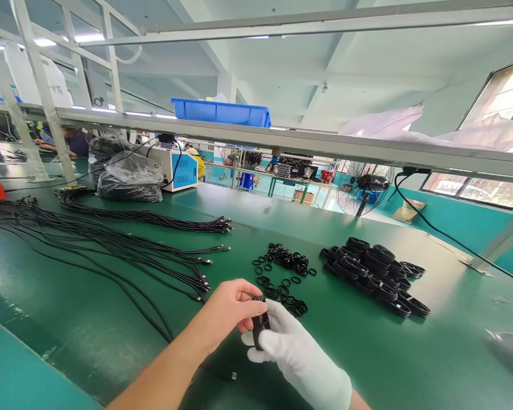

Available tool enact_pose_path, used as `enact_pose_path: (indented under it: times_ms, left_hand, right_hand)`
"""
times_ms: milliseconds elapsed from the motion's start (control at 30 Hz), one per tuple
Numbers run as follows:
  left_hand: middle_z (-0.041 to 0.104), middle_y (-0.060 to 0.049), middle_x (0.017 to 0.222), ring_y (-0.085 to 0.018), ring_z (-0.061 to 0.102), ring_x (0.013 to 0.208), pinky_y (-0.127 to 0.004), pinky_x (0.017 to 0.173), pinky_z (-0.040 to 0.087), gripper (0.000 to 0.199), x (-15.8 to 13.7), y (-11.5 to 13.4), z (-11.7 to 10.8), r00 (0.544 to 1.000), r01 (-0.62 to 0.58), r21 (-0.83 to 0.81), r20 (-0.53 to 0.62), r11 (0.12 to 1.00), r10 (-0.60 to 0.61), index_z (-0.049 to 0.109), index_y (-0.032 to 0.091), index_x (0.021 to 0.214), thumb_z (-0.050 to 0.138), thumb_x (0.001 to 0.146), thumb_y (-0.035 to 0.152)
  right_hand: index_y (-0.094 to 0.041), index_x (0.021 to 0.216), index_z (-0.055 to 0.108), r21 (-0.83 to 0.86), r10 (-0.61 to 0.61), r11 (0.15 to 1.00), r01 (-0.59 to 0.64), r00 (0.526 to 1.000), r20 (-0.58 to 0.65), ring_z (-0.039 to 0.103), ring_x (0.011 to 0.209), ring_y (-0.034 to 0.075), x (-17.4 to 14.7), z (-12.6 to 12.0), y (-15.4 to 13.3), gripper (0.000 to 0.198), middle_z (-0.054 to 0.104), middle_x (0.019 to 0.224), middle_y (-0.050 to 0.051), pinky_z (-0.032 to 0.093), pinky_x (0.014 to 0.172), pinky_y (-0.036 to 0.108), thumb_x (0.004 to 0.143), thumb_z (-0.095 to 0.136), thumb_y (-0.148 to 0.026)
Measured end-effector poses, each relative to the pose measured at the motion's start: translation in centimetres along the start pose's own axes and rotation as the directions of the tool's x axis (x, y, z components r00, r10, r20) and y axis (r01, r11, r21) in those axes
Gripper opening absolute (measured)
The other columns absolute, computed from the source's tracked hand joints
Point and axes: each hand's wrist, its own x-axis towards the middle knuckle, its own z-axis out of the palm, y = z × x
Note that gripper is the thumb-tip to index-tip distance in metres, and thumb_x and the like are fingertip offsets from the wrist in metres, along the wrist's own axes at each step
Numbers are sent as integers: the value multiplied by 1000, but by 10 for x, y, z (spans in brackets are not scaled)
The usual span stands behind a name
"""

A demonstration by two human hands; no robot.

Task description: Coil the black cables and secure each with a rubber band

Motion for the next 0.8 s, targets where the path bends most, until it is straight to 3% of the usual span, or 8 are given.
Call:
enact_pose_path:
  times_ms: [67,200,400,567,800]
  left_hand:
    - [55,3,61,-10,50,48,-23,49,40,30,-1,-2,2,999,2,-14,-40,1000,-2,57,13,94,59,75,35]
    - [57,2,64,-7,45,44,-20,44,32,26,-11,-5,4,996,-2,-6,-95,1000,2,56,14,77,50,80,39]
    - [48,6,56,-6,39,48,-19,47,27,21,-20,-15,8,999,28,-113,37,993,-24,54,15,72,64,70,34]
    - [49,4,62,-7,40,54,-19,53,31,18,-16,-23,5,997,47,-184,72,982,-34,56,15,75,63,75,32]
    - [52,2,69,-7,44,58,-19,55,34,17,-13,-37,-4,990,77,-348,138,934,-31,59,14,82,65,77,29]
  right_hand:
    - [-18,104,52,-45,-15,999,12,999,-45,54,78,13,0,0,1,51,54,92,3,41,66,27,60,78,-27]
    - [-18,107,49,-9,8,1000,-8,999,-35,57,77,14,-1,-1,2,53,53,100,5,43,70,30,62,76,-28]
    - [-18,110,46,-134,-34,991,27,998,-50,60,78,17,-1,0,3,54,58,90,4,44,68,32,64,74,-28]
    - [-18,111,44,-279,-87,959,39,983,-162,60,92,22,-1,3,4,55,61,97,5,46,77,35,63,69,-14]
    - [-22,112,44,-439,-108,898,-19,959,-262,61,88,23,-4,8,3,56,63,97,3,48,74,35,61,66,-15]
